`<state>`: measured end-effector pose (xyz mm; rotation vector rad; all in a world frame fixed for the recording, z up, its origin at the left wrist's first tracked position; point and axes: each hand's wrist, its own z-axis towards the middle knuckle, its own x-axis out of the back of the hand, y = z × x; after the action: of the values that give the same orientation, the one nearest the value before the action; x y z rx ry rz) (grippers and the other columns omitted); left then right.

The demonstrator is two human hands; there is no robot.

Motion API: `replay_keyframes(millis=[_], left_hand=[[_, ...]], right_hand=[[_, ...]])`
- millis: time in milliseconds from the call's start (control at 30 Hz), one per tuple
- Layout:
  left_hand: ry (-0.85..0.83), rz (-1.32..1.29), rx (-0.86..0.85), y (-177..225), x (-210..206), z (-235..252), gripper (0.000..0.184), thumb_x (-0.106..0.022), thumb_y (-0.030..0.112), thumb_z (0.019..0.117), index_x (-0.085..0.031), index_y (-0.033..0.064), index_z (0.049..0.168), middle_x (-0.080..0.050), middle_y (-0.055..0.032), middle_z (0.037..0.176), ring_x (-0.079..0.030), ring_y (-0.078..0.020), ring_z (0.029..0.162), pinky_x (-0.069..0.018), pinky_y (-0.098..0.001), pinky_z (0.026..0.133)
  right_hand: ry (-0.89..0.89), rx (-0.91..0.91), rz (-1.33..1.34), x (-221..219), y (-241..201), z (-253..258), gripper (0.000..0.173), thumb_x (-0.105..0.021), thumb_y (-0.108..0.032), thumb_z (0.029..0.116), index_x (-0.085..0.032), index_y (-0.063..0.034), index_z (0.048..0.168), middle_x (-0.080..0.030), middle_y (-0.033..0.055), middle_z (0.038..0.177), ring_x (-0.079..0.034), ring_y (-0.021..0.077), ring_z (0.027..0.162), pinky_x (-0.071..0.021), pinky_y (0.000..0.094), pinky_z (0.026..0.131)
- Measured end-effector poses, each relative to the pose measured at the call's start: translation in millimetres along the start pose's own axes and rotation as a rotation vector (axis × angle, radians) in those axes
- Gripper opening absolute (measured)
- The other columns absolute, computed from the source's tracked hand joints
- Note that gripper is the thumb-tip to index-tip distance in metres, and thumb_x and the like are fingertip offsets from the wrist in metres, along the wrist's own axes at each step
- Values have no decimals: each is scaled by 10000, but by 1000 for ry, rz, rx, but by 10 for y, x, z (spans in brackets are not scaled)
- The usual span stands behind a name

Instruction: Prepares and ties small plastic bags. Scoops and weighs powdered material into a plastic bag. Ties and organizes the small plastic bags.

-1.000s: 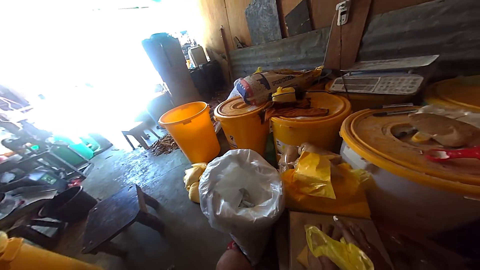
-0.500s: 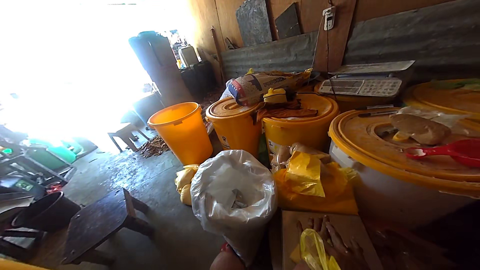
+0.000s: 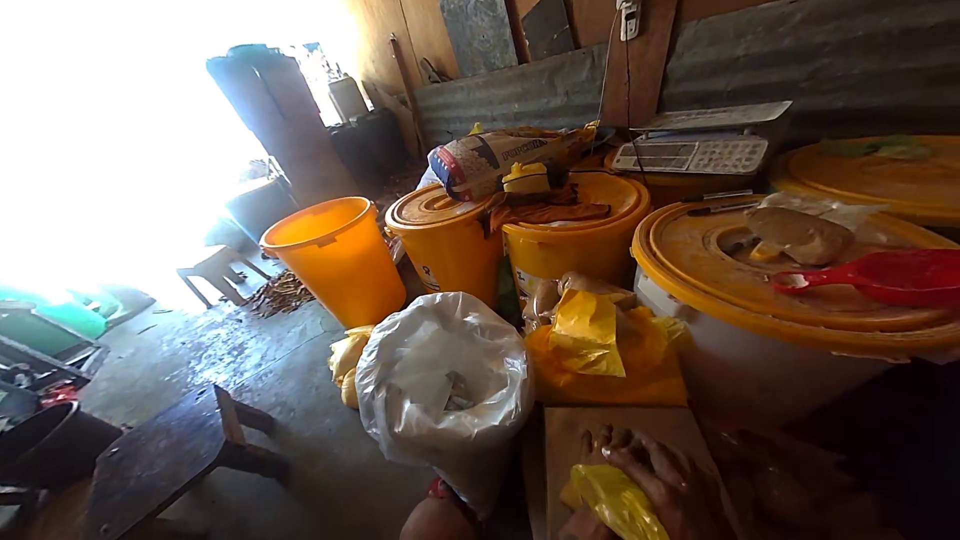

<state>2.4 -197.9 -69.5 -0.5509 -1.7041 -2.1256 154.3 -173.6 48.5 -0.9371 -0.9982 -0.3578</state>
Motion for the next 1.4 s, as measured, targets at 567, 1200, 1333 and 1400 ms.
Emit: replay_keyframes(millis=[567, 1200, 1333, 1400], left_hand=[[-165, 495, 163, 830, 254, 321, 469, -614, 279, 992, -623, -42, 1335, -631, -219, 1365, -534, -347, 1361, -228, -571, 1228], [-115, 517, -15, 432, 110, 413, 561, -610, 393, 963, -602, 66, 1418, -583, -132, 1475, -475, -289, 1432, -282, -559, 1206], [-225, 541, 144, 651, 194, 552, 590, -534, 485, 973, -622, 65, 1380, -614, -144, 1413, -507, -320, 1389, -262, -634, 1187], [-275, 570, 197, 723, 218, 610, 648, -508, 533, 959, -575, 97, 1435, -564, -131, 1475, -441, -330, 1444, -261, -662, 1170]], right_hand=[[163, -81, 244, -320, 243, 64, 521, -669, -244, 915, -624, 70, 1329, -628, 237, 1363, -554, 378, 1328, -313, 638, 1140], [46, -106, 233, -157, 75, 163, 478, -643, -255, 946, -646, 40, 1322, -690, 183, 1283, -615, 308, 1263, -341, 520, 1176], [200, -188, 479, 13, -7, 128, 363, -643, -126, 946, -659, 109, 1222, -718, 225, 1114, -689, 218, 1069, -522, 337, 1000], [251, -105, 520, 143, -25, 198, 335, -606, -219, 1003, -689, 18, 1225, -742, 101, 1086, -695, 56, 1005, -552, 217, 929]])
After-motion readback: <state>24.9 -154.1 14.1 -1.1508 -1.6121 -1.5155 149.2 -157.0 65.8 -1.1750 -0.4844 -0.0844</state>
